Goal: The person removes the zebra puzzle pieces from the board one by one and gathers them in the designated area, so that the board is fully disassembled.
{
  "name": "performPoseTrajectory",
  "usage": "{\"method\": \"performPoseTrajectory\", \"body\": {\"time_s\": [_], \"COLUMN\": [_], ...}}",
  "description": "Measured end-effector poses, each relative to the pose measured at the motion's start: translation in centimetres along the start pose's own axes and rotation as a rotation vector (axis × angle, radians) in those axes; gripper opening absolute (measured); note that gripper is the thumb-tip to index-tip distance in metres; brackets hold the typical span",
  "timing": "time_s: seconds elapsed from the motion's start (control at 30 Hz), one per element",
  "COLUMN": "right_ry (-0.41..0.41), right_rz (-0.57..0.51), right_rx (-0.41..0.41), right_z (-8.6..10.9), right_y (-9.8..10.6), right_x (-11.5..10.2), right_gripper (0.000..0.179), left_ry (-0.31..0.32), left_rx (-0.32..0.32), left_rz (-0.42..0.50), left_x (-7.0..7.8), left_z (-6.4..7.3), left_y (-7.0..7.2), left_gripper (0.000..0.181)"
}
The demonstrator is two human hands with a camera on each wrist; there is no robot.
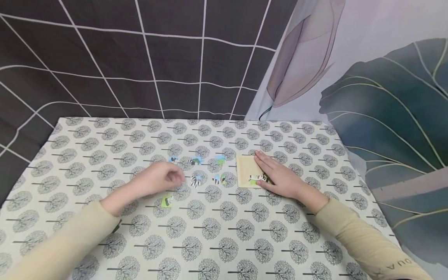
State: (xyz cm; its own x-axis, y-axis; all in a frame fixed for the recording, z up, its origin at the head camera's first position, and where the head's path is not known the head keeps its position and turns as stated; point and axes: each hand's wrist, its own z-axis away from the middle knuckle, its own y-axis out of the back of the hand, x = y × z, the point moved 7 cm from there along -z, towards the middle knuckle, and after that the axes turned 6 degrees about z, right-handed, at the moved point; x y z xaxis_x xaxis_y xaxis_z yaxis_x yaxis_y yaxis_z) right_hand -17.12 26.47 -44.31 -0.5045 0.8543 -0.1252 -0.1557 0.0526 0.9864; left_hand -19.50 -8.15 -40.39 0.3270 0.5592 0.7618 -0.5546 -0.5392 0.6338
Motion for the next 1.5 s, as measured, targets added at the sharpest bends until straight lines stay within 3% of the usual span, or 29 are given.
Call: {"method": "performPoseTrajectory", "body": {"time_s": [0.2,0.63,0.87,1.1,1.5], "right_ry": [-0.014,-0.014,-0.007,0.006,0.003], "right_rz": [-0.005,-0.014,-0.001,-0.001,-0.004], "right_rx": [-0.014,-0.005,0.006,0.010,0.008], "right_z": [0.0,0.1,0.0,0.0,0.1], "right_y": [-0.1,0.1,0.1,0.1,0.0], "right_x": [0.1,0.1,0.1,0.0,0.0], "right_gripper": [0.086,0.086,0.085,0.084,0.084], "left_ry": [-0.049,-0.110,-0.155,-0.142,-0.125], "left_rx": [-0.039,-0.174,-0.184,-0.188,-0.197], "left_rz": [0.005,0.008,0.042,0.039,-0.021], "left_x": [1.8,7.3,9.6,10.3,10.7], "left_z": [-3.0,-10.1,-13.1,-14.9,-16.1], "left_y": [-1.5,-5.5,-7.1,-8.7,-11.0], "left_gripper": [0.009,0.010,0.008,0.010,0.017]}}
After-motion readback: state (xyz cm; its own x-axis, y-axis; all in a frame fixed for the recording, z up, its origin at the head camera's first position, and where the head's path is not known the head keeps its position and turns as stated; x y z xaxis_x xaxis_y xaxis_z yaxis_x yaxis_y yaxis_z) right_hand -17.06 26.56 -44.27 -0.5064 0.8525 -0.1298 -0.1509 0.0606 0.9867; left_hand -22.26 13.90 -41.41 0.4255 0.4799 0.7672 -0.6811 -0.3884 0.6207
